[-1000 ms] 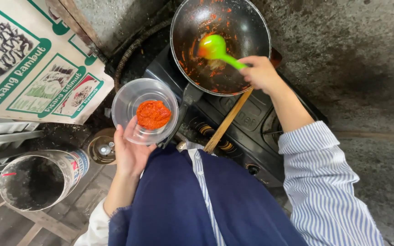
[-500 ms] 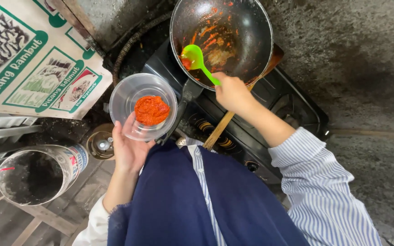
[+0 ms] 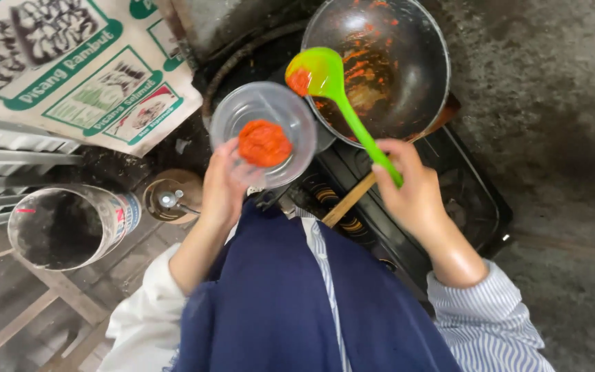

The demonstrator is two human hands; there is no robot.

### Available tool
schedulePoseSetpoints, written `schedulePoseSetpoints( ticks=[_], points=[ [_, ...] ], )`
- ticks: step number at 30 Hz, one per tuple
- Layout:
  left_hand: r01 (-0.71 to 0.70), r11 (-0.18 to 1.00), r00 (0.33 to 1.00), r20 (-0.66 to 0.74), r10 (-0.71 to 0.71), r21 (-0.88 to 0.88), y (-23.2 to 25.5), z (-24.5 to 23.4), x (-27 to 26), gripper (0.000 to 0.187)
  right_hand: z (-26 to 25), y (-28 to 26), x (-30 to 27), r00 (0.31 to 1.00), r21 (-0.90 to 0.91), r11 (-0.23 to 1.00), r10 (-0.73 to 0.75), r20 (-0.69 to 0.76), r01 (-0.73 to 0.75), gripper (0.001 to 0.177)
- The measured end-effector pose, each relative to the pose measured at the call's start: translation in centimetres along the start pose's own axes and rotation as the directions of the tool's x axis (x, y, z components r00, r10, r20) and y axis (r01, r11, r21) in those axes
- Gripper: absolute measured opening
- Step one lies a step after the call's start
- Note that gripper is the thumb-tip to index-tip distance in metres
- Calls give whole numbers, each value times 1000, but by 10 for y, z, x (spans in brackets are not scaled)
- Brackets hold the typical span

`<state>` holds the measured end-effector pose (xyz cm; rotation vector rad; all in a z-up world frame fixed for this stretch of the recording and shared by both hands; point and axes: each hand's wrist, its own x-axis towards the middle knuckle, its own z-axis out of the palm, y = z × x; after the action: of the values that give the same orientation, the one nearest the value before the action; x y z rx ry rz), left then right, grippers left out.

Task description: The person scoops a red sauce from a wok using a green ladle and transfers it into a clear plastic container. The person repeats the scooping and transferring action multiple times until the wok is mostly empty.

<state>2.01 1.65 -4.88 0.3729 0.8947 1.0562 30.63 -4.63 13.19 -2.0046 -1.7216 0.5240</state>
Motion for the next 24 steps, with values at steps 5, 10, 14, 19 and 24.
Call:
schedulePoseSetpoints(
  ticks=[5, 10, 14, 19, 24],
  points=[
    [-76, 993, 991, 116, 65, 88, 39, 60, -8, 71, 27, 39, -29, 966, -157, 958, -252, -63, 240, 32],
    [-123, 986, 977, 189, 99, 115, 47, 87, -7, 74, 23, 35, -35, 924, -227, 910, -373, -78, 348, 25],
    [-121, 987, 975, 198, 98, 108, 52, 101, -12, 75, 17, 30, -34, 947, -49, 952, -306, -99, 303, 29],
    [-121, 985, 970, 224, 91, 125, 48, 106, -9, 73, 14, 26, -34, 961, -12, 970, -243, -131, 244, 30],
    [-109, 985, 969, 236, 76, 134, 50, 109, -9, 70, 6, 15, -29, 970, -33, 975, -222, -94, 220, 27]
  ],
)
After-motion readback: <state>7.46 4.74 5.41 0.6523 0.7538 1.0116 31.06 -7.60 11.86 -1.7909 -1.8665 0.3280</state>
